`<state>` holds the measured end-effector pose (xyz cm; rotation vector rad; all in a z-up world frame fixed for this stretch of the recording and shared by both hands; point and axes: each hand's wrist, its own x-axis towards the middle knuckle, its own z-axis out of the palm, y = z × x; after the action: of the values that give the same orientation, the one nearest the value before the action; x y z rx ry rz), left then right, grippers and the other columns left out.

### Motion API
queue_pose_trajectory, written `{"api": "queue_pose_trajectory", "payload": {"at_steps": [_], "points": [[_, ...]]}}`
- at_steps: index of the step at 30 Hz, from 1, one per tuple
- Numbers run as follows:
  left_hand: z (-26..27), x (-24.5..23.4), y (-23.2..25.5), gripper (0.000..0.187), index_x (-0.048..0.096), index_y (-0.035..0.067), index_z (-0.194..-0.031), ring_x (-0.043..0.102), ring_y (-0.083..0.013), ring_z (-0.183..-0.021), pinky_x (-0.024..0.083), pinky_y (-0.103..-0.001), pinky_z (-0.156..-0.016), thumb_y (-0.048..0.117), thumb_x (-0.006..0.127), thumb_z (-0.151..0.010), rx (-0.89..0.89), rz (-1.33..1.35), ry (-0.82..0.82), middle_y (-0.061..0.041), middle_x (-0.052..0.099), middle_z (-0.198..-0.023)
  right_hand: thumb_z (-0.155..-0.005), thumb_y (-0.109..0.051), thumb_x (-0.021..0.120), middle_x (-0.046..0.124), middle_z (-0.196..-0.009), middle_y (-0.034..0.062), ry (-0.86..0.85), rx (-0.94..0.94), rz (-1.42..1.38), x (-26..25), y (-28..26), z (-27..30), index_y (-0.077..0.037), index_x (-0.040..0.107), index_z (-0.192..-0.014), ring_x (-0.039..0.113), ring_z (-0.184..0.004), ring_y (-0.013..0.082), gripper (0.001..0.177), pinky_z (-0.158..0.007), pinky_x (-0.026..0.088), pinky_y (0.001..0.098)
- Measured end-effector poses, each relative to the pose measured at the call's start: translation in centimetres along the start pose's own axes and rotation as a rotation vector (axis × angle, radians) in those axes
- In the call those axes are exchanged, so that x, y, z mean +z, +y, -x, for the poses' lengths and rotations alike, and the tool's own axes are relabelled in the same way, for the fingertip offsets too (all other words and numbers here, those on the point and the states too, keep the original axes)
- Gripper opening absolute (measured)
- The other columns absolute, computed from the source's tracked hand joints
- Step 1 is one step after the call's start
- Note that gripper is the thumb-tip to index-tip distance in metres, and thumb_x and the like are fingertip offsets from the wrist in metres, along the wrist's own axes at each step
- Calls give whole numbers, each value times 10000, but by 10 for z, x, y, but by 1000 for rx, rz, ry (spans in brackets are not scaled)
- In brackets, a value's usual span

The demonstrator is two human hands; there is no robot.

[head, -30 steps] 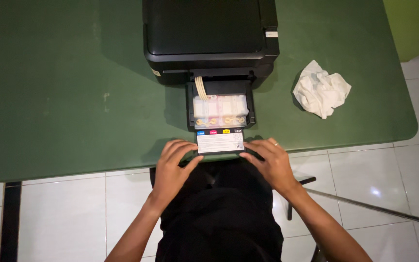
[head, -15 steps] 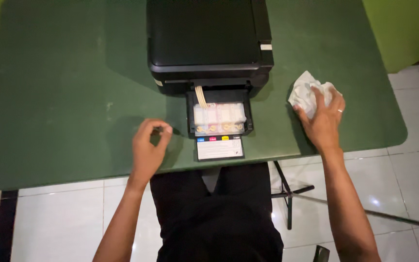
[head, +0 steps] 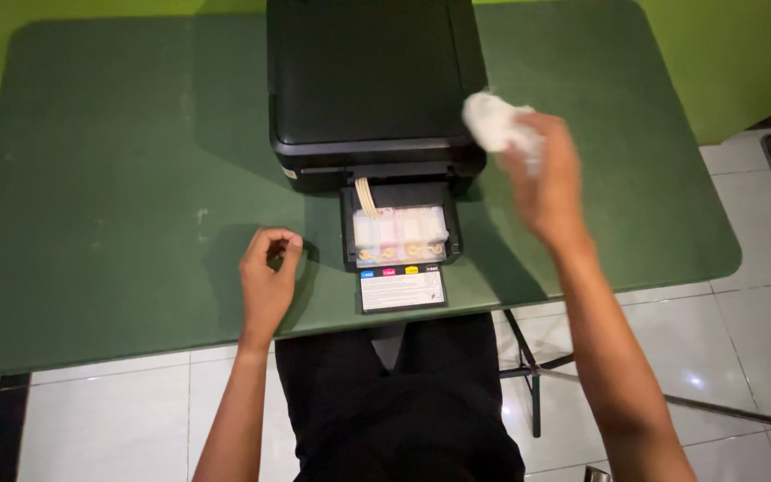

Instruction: The person wipes the exterior and interior of a black printer with a white cloth. They open and close the top lid and front cover, wipe the top, sides, and front, then open the ink cartridge cover to wipe the cartridge area before closing it.

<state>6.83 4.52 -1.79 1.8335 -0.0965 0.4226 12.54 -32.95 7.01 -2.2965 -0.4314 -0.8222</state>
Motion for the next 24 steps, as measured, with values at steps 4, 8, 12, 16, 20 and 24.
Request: {"api": "queue_pose_trajectory", "payload": {"at_steps": [4,8,12,16,20,24], "points": [[3,1,5,98,659,-2,-995,622,-114,-806,508,-258,-743,80,707,-976,25,-31,-17,-50,659,-903,-1046,-125,591,529,-1479,251,-221,-175,167,50,-31,-41,-10,556,-1419,536,-1321,450,392,-1100,454,510],[2,2,10,83,663,3,-971,597,-140,-735,497,-264,-700,60,715,-941,27,-100,-58,-60,654,-876,-1083,-258,535,477,-1540,241,-311,-350,233,94,-55,-66,3,518,-1467,453,-1406,477,465,-1185,361,540],[0,4,13,82,660,0,-952,608,-159,-721,494,-274,-685,48,721,-925,0,-115,-94,-74,650,-862,-1063,-320,521,452,-1559,211,-406,-423,162,159,-91,-87,-38,510,-1483,411,-1420,469,505,-1188,323,539],[-2,3,16,94,656,-2,-953,649,-182,-757,515,-290,-716,50,727,-918,55,-144,-98,-87,671,-884,-1088,-364,514,462,-1591,114,-467,-504,90,195,-111,-104,-174,545,-1441,392,-1490,407,402,-1236,311,519],[-1,-1,21,110,660,6,-969,668,-202,-759,524,-304,-705,66,725,-905,30,-161,-117,-88,688,-913,-1064,-342,510,435,-1594,133,-530,-479,69,179,-91,-108,-185,534,-1467,354,-1472,422,433,-1201,281,533],[0,-1,23,112,669,18,-957,673,-199,-782,511,-318,-673,93,733,-905,-19,-192,-137,-79,696,-903,-1032,-305,485,419,-1594,184,-562,-329,164,119,-37,-107,-130,484,-1525,350,-1474,424,523,-1190,275,540]]}}
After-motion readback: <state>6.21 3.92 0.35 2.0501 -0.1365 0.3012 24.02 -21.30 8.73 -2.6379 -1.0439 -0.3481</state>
